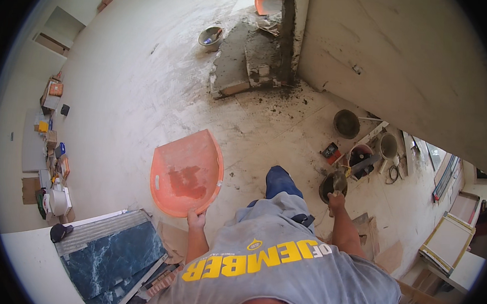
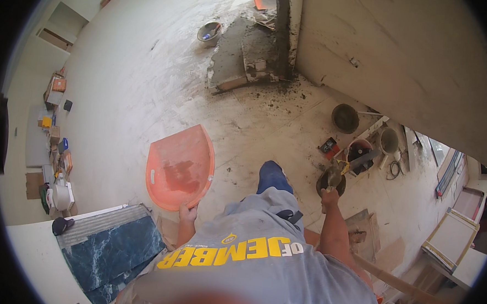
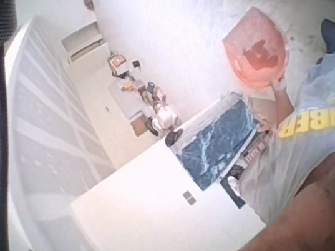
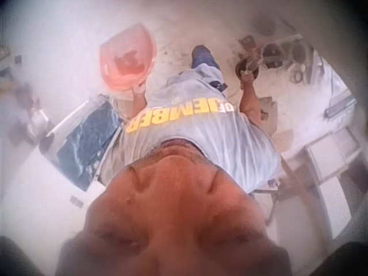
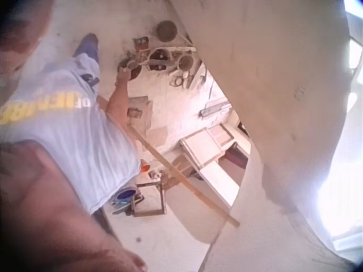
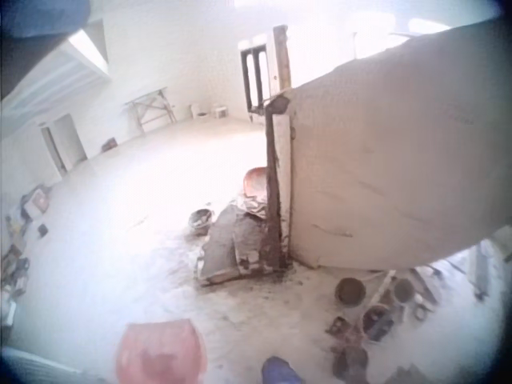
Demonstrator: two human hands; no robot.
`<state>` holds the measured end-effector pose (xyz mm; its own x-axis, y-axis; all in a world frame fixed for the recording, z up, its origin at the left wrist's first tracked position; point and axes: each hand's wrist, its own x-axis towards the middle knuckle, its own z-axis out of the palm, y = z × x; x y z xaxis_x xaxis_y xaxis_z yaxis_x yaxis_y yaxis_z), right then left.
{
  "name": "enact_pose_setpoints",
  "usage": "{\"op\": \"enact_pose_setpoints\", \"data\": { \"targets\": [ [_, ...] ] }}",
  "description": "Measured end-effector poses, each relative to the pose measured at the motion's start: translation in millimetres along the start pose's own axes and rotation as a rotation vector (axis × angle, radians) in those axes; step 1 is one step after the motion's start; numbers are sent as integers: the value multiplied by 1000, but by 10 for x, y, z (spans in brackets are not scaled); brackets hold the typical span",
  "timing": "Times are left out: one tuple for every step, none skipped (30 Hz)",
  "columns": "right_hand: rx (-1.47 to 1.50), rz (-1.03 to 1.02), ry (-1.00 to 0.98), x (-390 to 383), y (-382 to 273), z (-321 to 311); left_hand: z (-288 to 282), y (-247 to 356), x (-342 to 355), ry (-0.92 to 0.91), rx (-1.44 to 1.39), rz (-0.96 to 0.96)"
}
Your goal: The person applies plaster to a concrete structure using a trowel and a plastic tray to hold the mixture.
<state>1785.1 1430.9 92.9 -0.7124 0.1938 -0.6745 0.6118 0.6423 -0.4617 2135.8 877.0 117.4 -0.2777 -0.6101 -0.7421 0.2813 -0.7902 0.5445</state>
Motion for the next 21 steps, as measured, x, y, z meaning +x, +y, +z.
{"op": "enact_pose_setpoints", "data": {
  "targets": [
    [-50,-37,-62,-32,-263,172,45,13,90,11,-2,3],
    [-75,-42,-82,-4,-452,313,167,31,207,10,-6,-1],
    [-97,-45,-105,34,-648,476,282,88,315,27,-12,-5],
    [-116,-49,-134,78,-855,681,399,193,438,46,-14,-4],
    [-113,-41,-126,90,-1034,894,516,347,569,65,-14,0],
    [-143,-59,-163,116,-1213,1086,618,549,687,65,19,18],
    [-174,-74,-181,220,-1334,1223,778,675,833,55,49,21],
    [-207,-84,-196,327,-1415,1329,943,805,949,46,81,18],
    [-244,-61,-211,479,-1534,1418,1119,918,1080,69,114,35],
    [-284,-37,-207,715,-1623,1408,1354,980,1227,81,140,37],
    [-322,-11,-247,731,-1794,1565,1411,1196,1310,124,183,68],
    [-321,3,-262,765,-1987,1704,1489,1432,1431,141,189,87],
    [-317,10,-315,695,-2361,1987,1433,1879,1503,182,205,135],
    [-323,19,-346,684,-2720,2170,1415,2209,1570,214,209,165],
    [-340,-14,-312,761,-2990,2256,1451,2395,1672,192,199,169],
    [-357,-57,-281,857,-3296,2376,1475,2604,1774,170,183,180],
    [-358,-54,-325,898,-3659,2534,1502,2779,1850,157,174,204],
    [-360,-37,-346,1015,-3970,2589,1633,2771,1941,154,139,215],
    [-390,-48,-332,1194,-4214,2551,1824,2709,2019,143,104,204],
    [-407,-71,-338,1344,-4535,2629,2004,2804,2121,134,75,219],
    [-432,-111,-339,1442,-4888,2765,2081,2971,2263,157,66,224]
  ]
}}
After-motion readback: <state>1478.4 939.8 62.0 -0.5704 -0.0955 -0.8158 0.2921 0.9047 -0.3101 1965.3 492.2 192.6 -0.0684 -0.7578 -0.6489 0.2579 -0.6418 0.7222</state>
